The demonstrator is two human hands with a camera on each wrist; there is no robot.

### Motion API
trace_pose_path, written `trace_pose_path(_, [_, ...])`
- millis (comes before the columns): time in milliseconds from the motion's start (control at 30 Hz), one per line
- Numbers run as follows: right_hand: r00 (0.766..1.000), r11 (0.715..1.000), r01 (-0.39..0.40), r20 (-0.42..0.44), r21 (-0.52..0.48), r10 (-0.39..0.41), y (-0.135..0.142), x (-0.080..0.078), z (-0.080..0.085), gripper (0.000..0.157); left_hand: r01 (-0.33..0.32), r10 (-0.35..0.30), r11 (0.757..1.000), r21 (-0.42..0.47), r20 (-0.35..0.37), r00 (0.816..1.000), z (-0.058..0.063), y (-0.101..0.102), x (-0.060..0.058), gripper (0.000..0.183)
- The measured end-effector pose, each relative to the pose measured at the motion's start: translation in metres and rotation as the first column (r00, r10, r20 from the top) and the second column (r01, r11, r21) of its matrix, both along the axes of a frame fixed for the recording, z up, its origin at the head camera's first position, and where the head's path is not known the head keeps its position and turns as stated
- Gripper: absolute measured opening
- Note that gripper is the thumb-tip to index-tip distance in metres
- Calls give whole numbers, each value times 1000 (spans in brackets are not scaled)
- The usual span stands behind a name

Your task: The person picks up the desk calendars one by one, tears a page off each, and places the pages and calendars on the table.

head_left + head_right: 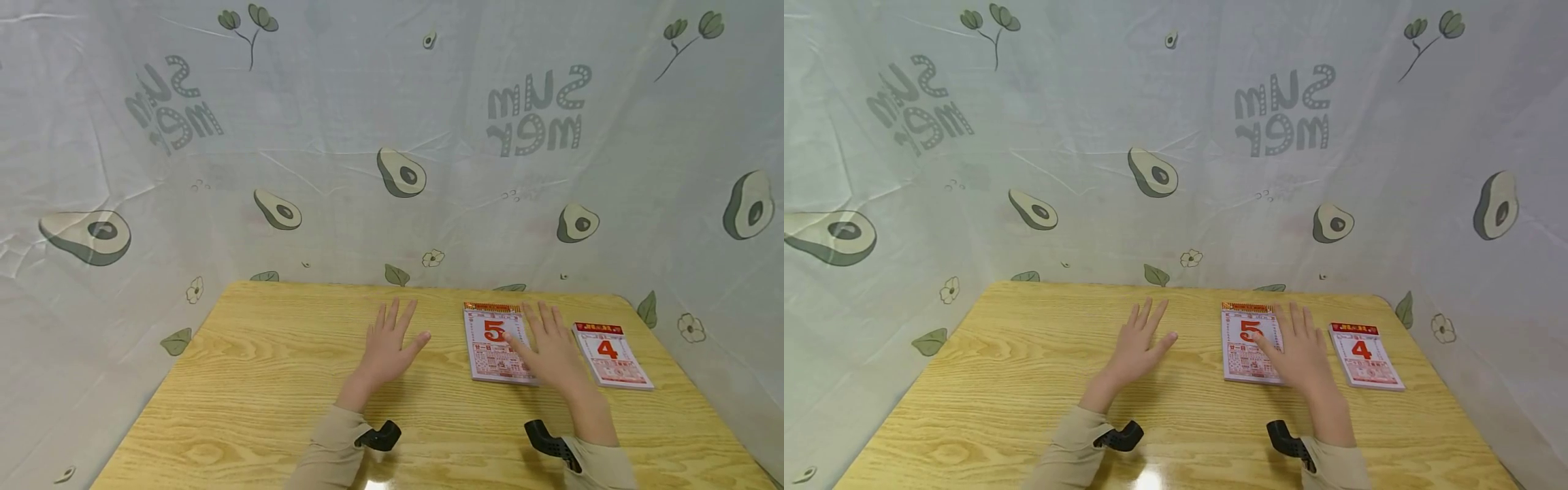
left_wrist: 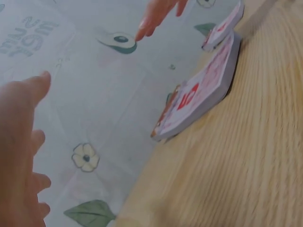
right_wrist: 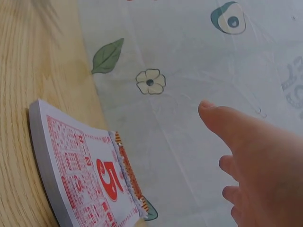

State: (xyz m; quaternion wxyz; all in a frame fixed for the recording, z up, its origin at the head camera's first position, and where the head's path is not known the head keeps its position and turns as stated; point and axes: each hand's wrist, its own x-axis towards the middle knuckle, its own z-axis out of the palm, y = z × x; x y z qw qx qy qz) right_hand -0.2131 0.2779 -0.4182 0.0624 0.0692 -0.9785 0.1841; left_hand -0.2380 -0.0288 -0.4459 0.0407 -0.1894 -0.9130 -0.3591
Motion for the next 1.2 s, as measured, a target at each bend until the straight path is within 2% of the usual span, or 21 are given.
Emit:
trace_pose_path(100, [1000, 1000, 6, -4, -18, -6, 7, 0, 0, 82, 51, -51, 991, 120, 0, 999, -4, 8, -1, 68])
trace_pose_path(167, [1000, 999, 5, -15, -50, -5, 11, -1, -1, 81, 95, -97, 971, 218, -2, 995, -6, 13, -1, 65])
trace_pose_path(267, [1000, 995, 4, -21, -102, -6, 18, -2, -4, 80, 161, -179, 916, 367, 15, 984, -10, 19, -1, 62])
trace_pose_path(367, [1000, 988, 5, -5, -156, -6, 23, -3, -7, 79, 201, -253, 855, 477, 47, 966, -15, 25, -1, 61])
trace_pose_path(433, [1000, 981, 10, 13, -194, -7, 27, -3, -9, 78, 198, -289, 824, 530, 94, 953, -18, 29, -1, 60])
trace_pose_path(500, [1000, 973, 10, 24, -230, -4, 31, -4, -11, 77, 173, -302, 806, 566, 143, 942, -21, 33, -1, 61])
trace_pose_path(600, [999, 959, 6, 42, -283, 6, 35, -6, -13, 76, 129, -336, 762, 635, 217, 916, -24, 37, -1, 62])
trace_pose_path(667, [998, 947, 8, 62, -320, 13, 36, -7, -15, 76, 105, -376, 711, 695, 250, 892, -26, 40, -1, 63])
trace_pose_path(833, [991, 898, 21, 125, -440, 38, 38, -7, -19, 74, 19, -521, 514, 858, 295, 801, -33, 47, -1, 67])
trace_pose_path(900, [988, 873, 23, 143, -488, 54, 39, -8, -21, 73, -24, -562, 446, 895, 301, 771, -37, 50, -2, 67])
trace_pose_path(1067, [972, 792, 59, 216, -608, 94, 41, -7, -25, 76, -126, -633, 329, 936, 317, 706, -44, 59, -7, 68])
trace_pose_path(1133, [964, 756, 75, 240, -650, 112, 42, -8, -26, 78, -160, -654, 298, 941, 324, 684, -46, 63, -8, 67])
trace_pose_path(1200, [958, 726, 83, 255, -683, 130, 44, -8, -28, 79, -186, -667, 278, 942, 329, 668, -47, 66, -9, 67])
